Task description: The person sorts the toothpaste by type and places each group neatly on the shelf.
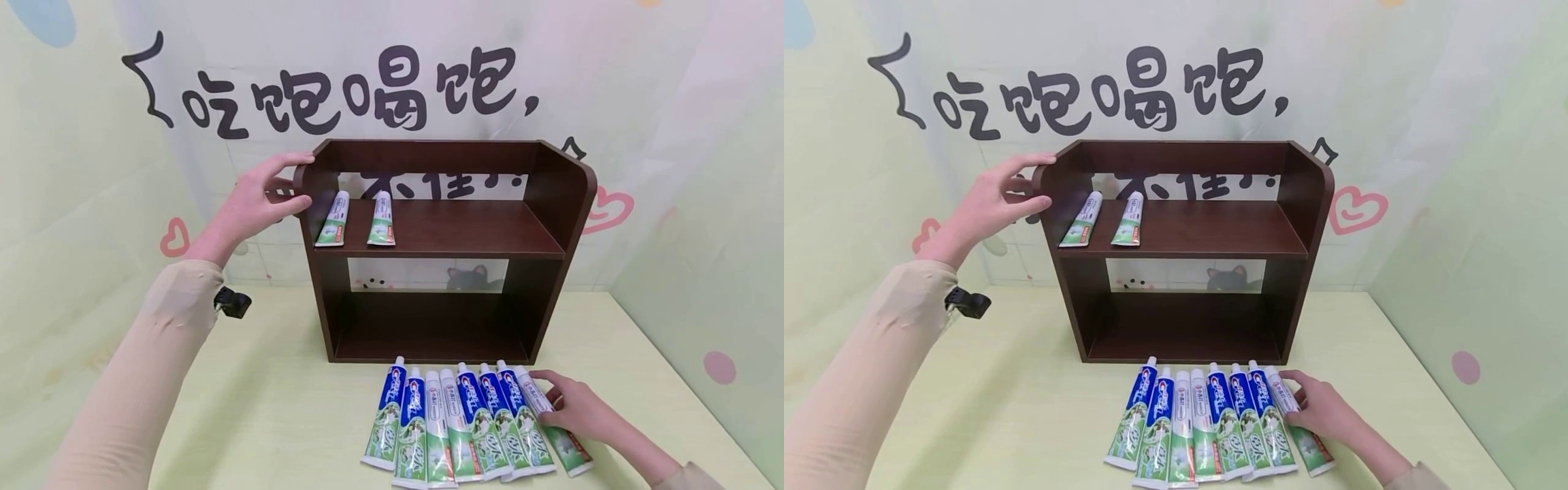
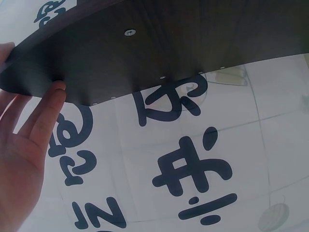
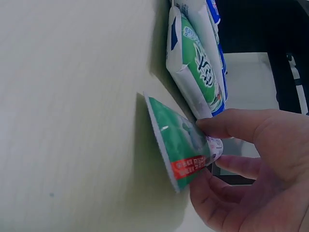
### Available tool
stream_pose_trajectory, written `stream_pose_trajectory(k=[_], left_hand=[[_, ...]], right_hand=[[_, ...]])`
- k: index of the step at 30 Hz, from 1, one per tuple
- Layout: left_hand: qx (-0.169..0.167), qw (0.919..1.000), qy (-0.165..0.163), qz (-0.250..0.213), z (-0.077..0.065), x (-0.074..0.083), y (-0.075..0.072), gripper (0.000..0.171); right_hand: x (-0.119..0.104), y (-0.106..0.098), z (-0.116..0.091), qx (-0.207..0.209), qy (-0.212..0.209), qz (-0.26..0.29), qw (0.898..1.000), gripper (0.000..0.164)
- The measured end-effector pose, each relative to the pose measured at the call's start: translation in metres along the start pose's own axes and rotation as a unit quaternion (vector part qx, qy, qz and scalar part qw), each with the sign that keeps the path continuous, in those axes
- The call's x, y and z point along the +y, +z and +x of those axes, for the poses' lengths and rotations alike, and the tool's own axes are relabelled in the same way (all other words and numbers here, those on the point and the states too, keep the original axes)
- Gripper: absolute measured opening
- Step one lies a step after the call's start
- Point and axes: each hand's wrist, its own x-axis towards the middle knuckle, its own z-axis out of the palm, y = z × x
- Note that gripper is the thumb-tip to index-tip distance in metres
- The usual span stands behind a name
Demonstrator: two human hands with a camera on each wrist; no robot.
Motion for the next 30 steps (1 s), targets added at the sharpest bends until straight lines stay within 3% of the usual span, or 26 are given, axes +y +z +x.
stream_pose_trajectory(k=[8, 21, 30], left_hand=[[-0.001, 1.0000, 0.004, 0.008, -0.001, -0.002, 0.000, 0.057], [0.004, 0.9999, 0.007, 0.005, 0.001, -0.002, 0.001, 0.058], [0.006, 0.9999, 0.011, 0.003, 0.000, -0.002, 0.001, 0.058]], right_hand=[[-0.003, -0.002, -0.001, -0.014, -0.010, 0.009, 1.000, 0.074], [-0.011, 0.000, 0.003, 0.000, 0.020, -0.019, 1.000, 0.073], [-0.011, -0.006, 0.005, -0.028, 0.018, -0.001, 0.999, 0.077]])
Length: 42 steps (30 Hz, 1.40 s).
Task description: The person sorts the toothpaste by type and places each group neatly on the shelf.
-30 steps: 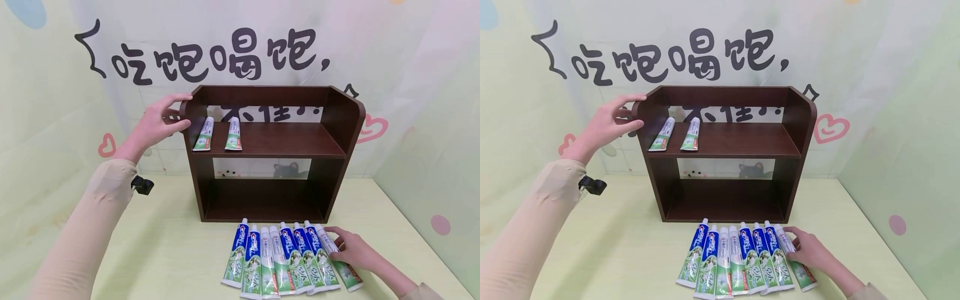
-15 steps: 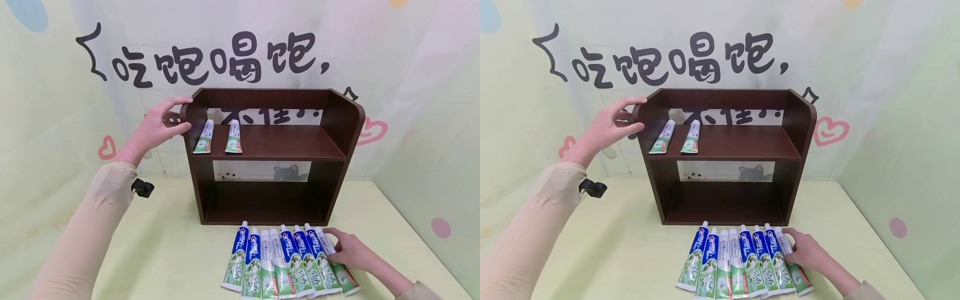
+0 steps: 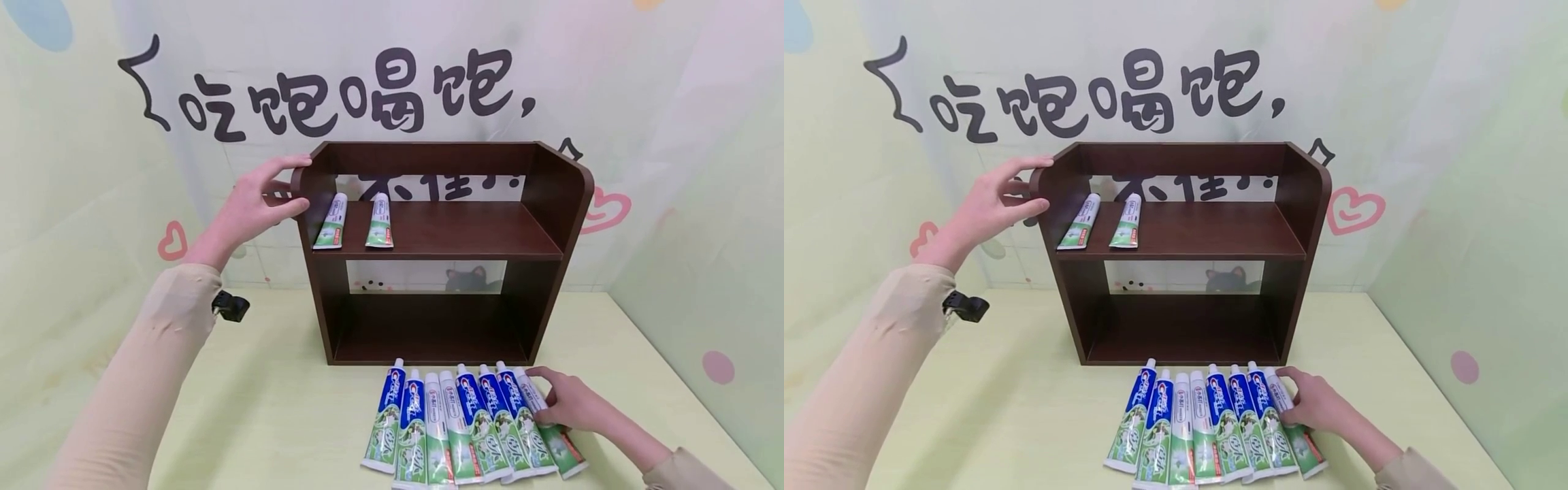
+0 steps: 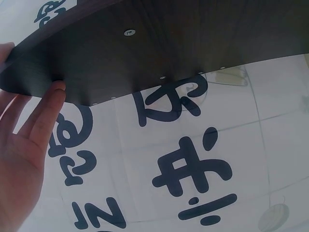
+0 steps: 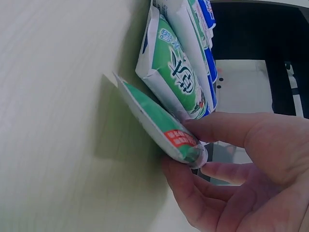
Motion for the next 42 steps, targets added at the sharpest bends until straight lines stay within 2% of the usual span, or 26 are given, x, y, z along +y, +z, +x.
stream_pose_trajectory(k=[10, 18, 30, 42], left_hand=[[0.000, 1.0000, 0.002, -0.001, 0.000, 0.000, 0.000, 0.059], [0.001, 1.0000, 0.001, -0.003, 0.000, 0.000, 0.000, 0.060], [-0.004, 1.0000, -0.005, 0.001, 0.000, 0.003, 0.000, 0.059], [-0.004, 1.0000, -0.003, 0.004, -0.001, 0.001, -0.001, 0.059]], right_hand=[[0.002, -0.006, -0.007, 0.006, -0.011, 0.025, 1.000, 0.076], [-0.009, -0.019, -0.011, 0.027, -0.017, 0.052, 0.998, 0.076], [-0.042, -0.041, -0.019, 0.047, -0.066, 0.097, 0.992, 0.081], [-0.090, -0.069, -0.023, 0.083, -0.153, 0.087, 0.981, 0.076]])
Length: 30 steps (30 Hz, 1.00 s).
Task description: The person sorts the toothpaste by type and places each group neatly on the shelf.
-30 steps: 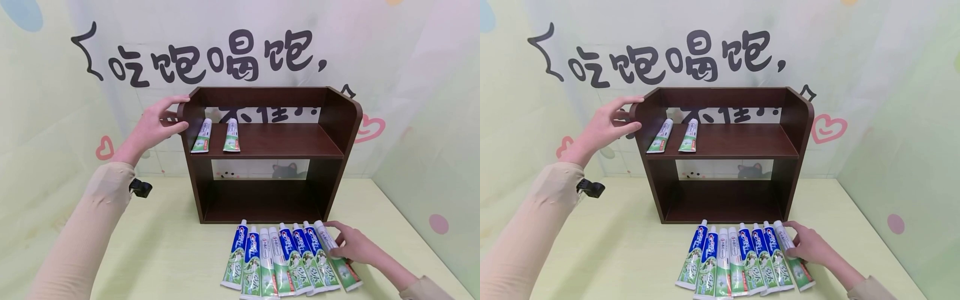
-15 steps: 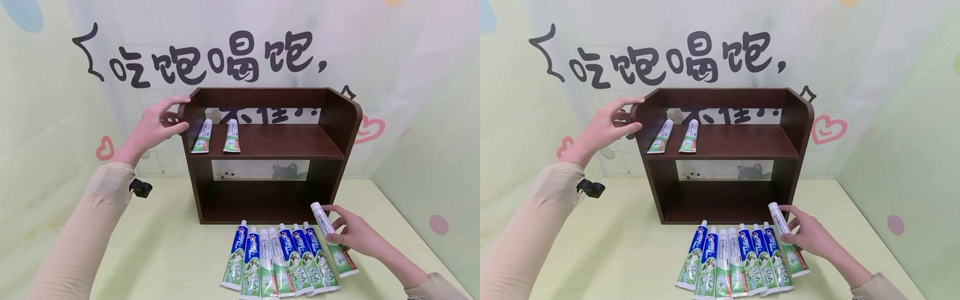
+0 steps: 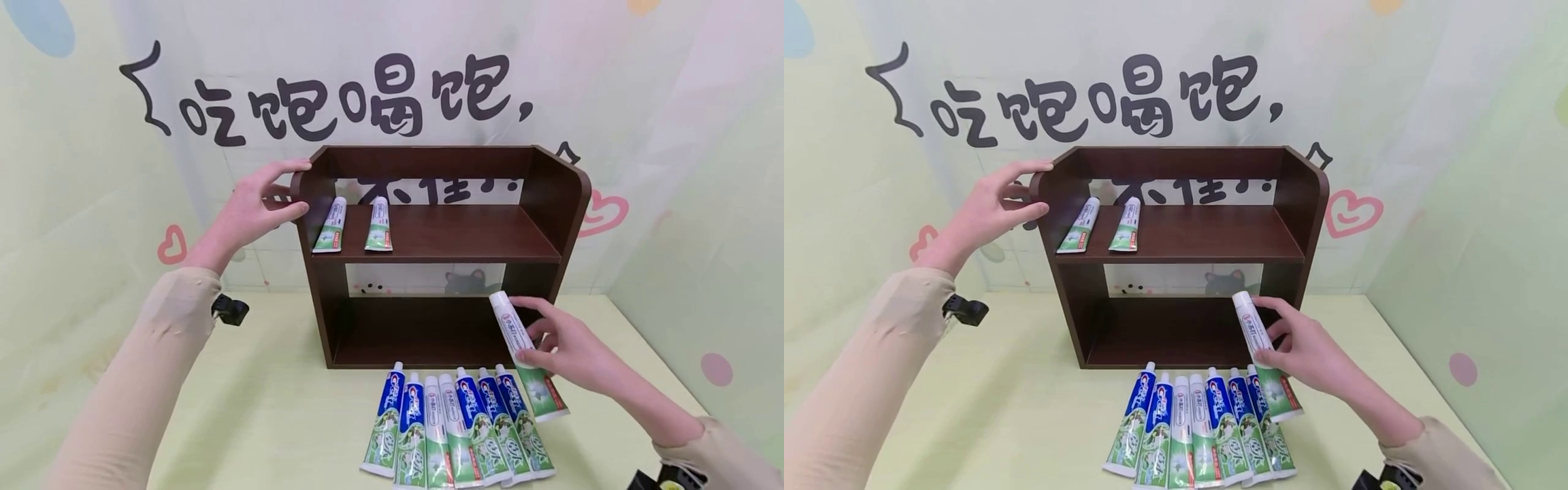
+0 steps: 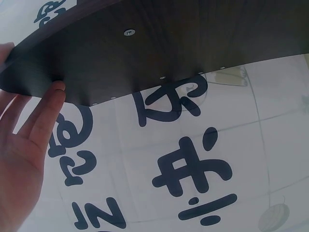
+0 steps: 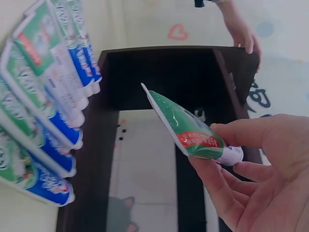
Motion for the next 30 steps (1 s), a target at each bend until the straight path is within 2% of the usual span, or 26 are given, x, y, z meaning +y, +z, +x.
stream_pose_trajectory(k=[6, 12, 22, 30], left_hand=[[0.000, 1.0000, 0.003, 0.000, -0.001, 0.000, 0.001, 0.059], [0.008, 1.0000, 0.003, 0.004, -0.001, -0.001, -0.001, 0.060], [0.006, 0.9999, 0.005, 0.007, -0.003, -0.001, 0.000, 0.060], [0.010, 0.9999, 0.012, 0.004, -0.002, -0.001, 0.001, 0.060]], right_hand=[[-0.026, -0.010, 0.015, 0.024, -0.039, -0.009, 0.999, 0.075], [-0.052, -0.021, 0.040, 0.040, -0.072, 0.000, 0.997, 0.077], [-0.082, -0.035, 0.092, 0.064, -0.065, 0.010, 0.996, 0.075], [-0.100, -0.036, 0.133, 0.088, -0.065, 0.052, 0.993, 0.073]])
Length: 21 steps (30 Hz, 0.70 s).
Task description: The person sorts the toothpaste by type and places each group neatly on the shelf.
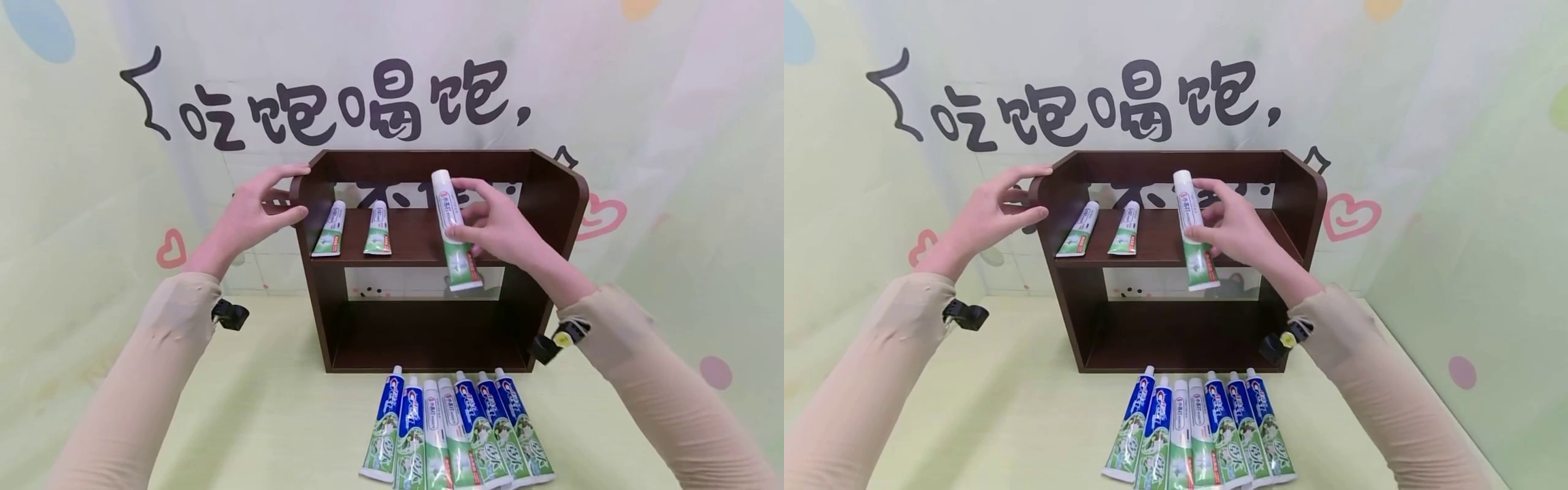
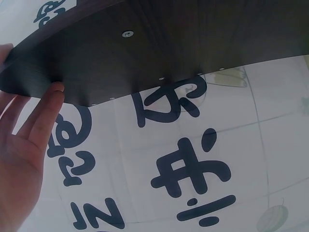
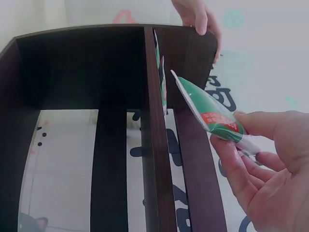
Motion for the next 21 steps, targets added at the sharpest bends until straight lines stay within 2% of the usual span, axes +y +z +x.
stream_pose_trajectory(k=[14, 21], left_hand=[[-0.001, 1.0000, -0.007, 0.003, 0.000, -0.001, 0.000, 0.061], [0.001, 0.9999, -0.008, 0.007, 0.000, 0.000, 0.000, 0.061]], right_hand=[[0.001, 0.017, 0.054, 0.034, -0.008, 0.054, 0.998, 0.073], [0.008, 0.027, 0.070, 0.042, 0.013, 0.079, 0.996, 0.075]])
